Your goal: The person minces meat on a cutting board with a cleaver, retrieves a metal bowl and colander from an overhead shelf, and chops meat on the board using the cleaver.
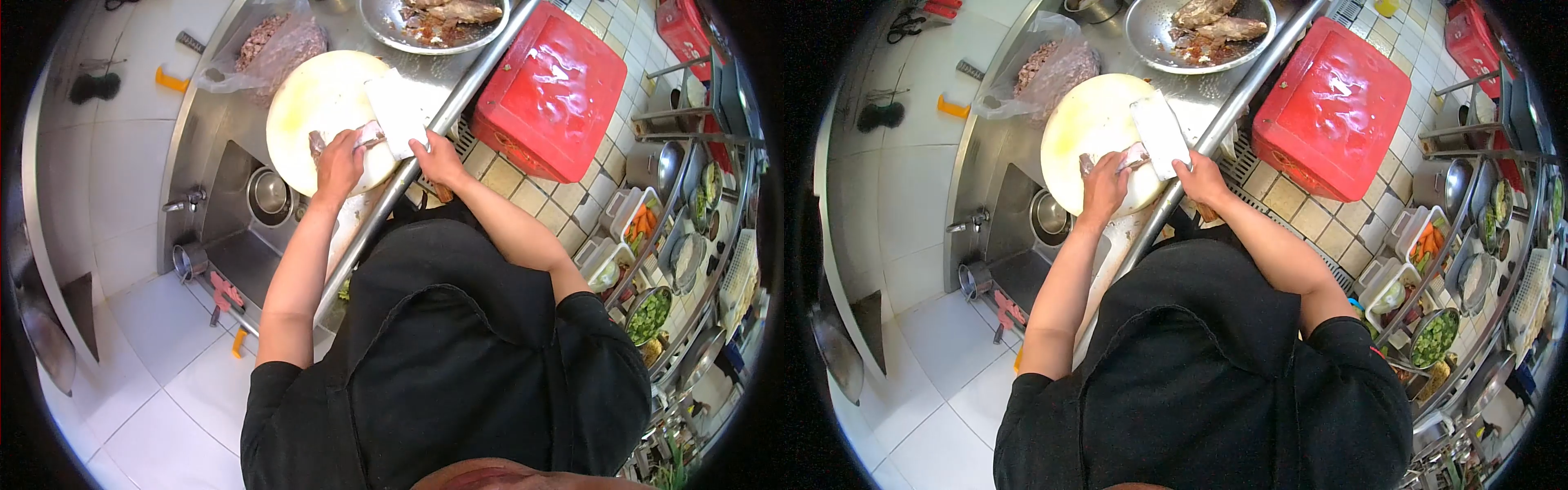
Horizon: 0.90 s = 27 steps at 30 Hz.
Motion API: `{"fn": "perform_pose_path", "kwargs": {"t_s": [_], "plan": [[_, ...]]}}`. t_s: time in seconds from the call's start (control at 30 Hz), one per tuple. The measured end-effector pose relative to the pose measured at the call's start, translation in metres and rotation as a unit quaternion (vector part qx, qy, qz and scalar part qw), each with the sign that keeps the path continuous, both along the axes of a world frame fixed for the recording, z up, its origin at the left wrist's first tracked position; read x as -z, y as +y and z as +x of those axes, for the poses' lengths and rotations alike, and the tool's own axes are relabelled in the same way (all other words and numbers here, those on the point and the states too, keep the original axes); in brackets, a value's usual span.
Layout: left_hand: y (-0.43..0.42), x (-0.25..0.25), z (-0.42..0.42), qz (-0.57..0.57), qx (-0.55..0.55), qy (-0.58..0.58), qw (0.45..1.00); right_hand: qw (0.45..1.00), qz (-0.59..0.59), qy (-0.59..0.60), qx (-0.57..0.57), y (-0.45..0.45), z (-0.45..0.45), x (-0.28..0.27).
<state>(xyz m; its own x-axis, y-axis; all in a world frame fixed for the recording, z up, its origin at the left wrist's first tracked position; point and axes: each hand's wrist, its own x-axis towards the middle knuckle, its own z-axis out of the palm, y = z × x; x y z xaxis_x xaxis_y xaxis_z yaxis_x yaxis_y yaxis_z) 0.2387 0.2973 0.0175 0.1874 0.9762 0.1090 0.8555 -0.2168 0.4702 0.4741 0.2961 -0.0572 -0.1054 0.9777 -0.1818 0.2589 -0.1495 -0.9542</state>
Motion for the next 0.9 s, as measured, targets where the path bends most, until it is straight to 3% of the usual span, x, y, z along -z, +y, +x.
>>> {"fn": "perform_pose_path", "kwargs": {"t_s": [0.13, 0.23, 0.67, 0.73, 0.9], "plan": [[0.001, 0.004, -0.002, -0.003, -0.005, 0.008, 1.000, 0.999, 0.019, -0.042, -0.010, 0.002, 0.001, 0.001], [0.003, 0.007, -0.004, -0.013, -0.007, 0.013, 1.000, 0.996, -0.081, -0.007, -0.027, 0.001, 0.005, -0.002], [0.005, 0.004, -0.005, -0.050, -0.036, -0.018, 0.998, 0.990, -0.116, -0.031, -0.078, 0.009, 0.005, -0.024], [0.004, 0.010, -0.005, -0.037, -0.043, -0.021, 0.998, 0.977, -0.185, -0.027, -0.101, 0.014, 0.004, -0.029], [0.002, 0.019, -0.008, -0.001, -0.037, -0.053, 0.998, 0.988, -0.099, -0.015, -0.120, -0.015, 0.030, -0.010]]}}
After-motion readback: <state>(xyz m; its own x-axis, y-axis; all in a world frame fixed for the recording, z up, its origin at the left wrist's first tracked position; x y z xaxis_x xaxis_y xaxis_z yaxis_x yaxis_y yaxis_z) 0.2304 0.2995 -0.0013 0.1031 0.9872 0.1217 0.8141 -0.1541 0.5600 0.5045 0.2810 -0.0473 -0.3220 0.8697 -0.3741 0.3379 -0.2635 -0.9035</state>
